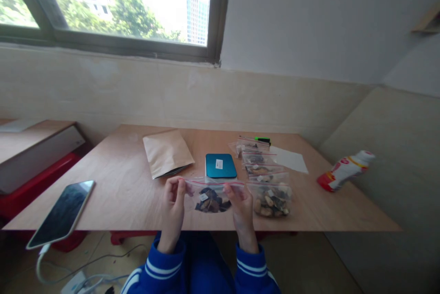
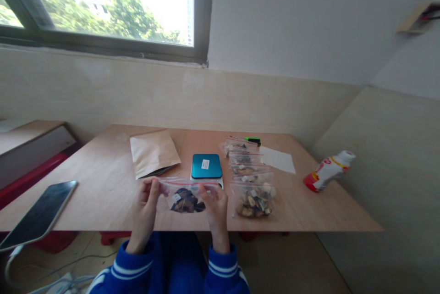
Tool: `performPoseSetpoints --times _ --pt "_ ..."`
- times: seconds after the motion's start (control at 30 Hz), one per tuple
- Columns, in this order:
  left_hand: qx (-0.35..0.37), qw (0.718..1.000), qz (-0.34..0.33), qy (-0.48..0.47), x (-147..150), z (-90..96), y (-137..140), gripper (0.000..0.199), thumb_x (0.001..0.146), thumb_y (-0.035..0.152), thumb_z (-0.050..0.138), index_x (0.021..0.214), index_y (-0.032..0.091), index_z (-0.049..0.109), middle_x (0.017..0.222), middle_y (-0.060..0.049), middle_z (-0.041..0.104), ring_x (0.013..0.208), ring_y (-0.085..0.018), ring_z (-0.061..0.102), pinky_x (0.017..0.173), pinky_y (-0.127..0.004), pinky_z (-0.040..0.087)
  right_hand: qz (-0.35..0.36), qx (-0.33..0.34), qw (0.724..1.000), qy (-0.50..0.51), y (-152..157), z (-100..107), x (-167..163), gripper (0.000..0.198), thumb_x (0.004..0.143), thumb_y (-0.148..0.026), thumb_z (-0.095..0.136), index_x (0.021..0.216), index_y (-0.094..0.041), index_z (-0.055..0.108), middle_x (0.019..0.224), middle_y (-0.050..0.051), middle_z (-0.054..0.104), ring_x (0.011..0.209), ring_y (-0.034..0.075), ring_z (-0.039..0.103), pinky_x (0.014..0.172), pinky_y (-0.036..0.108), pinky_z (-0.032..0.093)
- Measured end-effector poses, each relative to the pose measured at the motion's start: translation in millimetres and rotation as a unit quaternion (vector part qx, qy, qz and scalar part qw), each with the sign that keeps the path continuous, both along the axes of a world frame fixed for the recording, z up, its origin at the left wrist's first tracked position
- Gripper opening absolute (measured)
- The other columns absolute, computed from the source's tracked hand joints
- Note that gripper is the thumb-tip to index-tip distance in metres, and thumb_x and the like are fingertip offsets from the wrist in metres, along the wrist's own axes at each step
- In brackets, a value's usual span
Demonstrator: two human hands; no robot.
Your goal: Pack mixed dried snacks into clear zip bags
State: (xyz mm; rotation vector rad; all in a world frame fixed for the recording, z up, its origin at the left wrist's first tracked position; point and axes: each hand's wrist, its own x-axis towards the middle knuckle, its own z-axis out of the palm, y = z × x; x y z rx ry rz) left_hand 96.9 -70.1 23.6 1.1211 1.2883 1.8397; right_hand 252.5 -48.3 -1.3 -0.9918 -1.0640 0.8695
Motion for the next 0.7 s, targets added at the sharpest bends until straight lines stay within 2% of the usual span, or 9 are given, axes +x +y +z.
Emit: performPoseSetpoints --times 0.17,0.3,0.37,0.57,0.7 --pt "-0.006 0.999 -0.033 0.005 -3.8 2.0 1.8 0.033 0.077 0.051 0.063 0.082 0.019 0.059 0.062 0.003 0.056 0.059 -0.013 0.054 0.059 -0.024 0.046 -0.033 0.01 0.999 -0.007 0.5 -0.9 -0.3 0.022 0.073 -0.039 0.071 0.069 -0.017 0.069 0.068 0.004 0.07 0.067 0.018 0.064 0.065 0.03 0.054" --pt "-0.033 0.998 -0.057 0.013 -3.7 2.6 -0.2 0.031 0.073 0.047 0.068 0.067 0.018 0.058 0.058 0.002 0.055 0.059 -0.012 0.053 0.059 -0.022 0.044 -0.038 0.015 0.999 0.002 0.7 -4.0 -1.6 0.019 0.074 -0.036 0.071 0.071 -0.017 0.069 0.07 0.004 0.069 0.069 0.017 0.064 0.065 0.029 0.053" --pt "-0.039 0.998 -0.058 0.003 -3.9 2.4 -1.3 0.03 0.074 0.045 0.068 0.064 0.018 0.058 0.058 0.002 0.054 0.06 -0.012 0.052 0.059 -0.022 0.043 -0.018 0.018 1.0 0.01 0.4 -4.7 -2.0 0.018 0.074 -0.036 0.071 0.072 -0.018 0.069 0.071 0.003 0.069 0.069 0.017 0.064 0.065 0.028 0.053" --pt "-0.04 0.997 -0.057 -0.017 -6.7 -1.2 -0.7 0.025 0.074 0.042 0.069 0.073 0.019 0.062 0.061 0.003 0.057 0.061 -0.012 0.053 0.061 -0.021 0.045 0.113 -0.009 0.994 -0.005 -2.2 -2.6 0.2 0.017 0.074 -0.034 0.072 0.08 -0.018 0.07 0.072 0.002 0.068 0.066 0.016 0.063 0.059 0.025 0.051" --pt "-0.042 0.998 -0.047 0.009 -9.3 -5.4 -2.7 0.024 0.074 0.042 0.069 0.076 0.019 0.062 0.062 0.002 0.058 0.061 -0.012 0.054 0.06 -0.021 0.045 0.095 0.011 0.995 -0.038 -4.6 4.1 0.4 0.017 0.076 -0.033 0.069 0.069 -0.018 0.067 0.063 -0.001 0.059 0.058 0.013 0.055 0.053 0.023 0.045"
